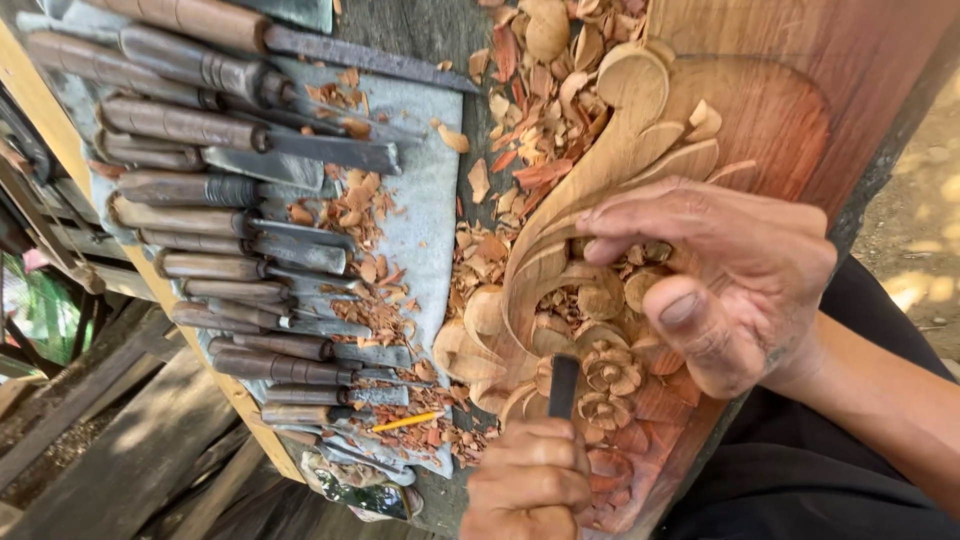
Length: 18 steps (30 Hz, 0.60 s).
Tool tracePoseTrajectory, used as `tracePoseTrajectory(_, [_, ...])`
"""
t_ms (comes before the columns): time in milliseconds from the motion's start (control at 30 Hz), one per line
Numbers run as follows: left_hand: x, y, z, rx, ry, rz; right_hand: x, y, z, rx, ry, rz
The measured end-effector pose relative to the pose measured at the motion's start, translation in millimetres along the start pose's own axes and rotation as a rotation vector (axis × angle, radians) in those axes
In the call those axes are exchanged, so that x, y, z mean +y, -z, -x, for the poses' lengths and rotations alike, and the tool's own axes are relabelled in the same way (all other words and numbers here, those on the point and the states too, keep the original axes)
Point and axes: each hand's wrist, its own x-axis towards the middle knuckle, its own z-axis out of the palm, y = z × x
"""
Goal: The person uses chisels and a hammer to carve an intricate floral pattern into a wooden panel.
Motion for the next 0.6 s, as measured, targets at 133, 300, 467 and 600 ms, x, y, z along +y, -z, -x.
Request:
tracePoseTrajectory(133, [32, 55, 41, -0.321, 0.081, 0.021, 7, -1, 2, -0.003, 0.027, 0.045])
tracePoseTrajectory(300, [44, 48, 60, 0.598, -0.106, -0.256, 0, -9, 5, -0.073, 0.062, 0.099])
tracePoseTrajectory(467, [51, 48, 54, 0.869, -0.144, 0.304, 13, -5, 21, -0.038, 0.037, 0.043])
tracePoseTrajectory(600, [42, 51, 93, 0.947, -0.048, 0.417, 27, 0, 22, -0.073, 0.060, 0.052])
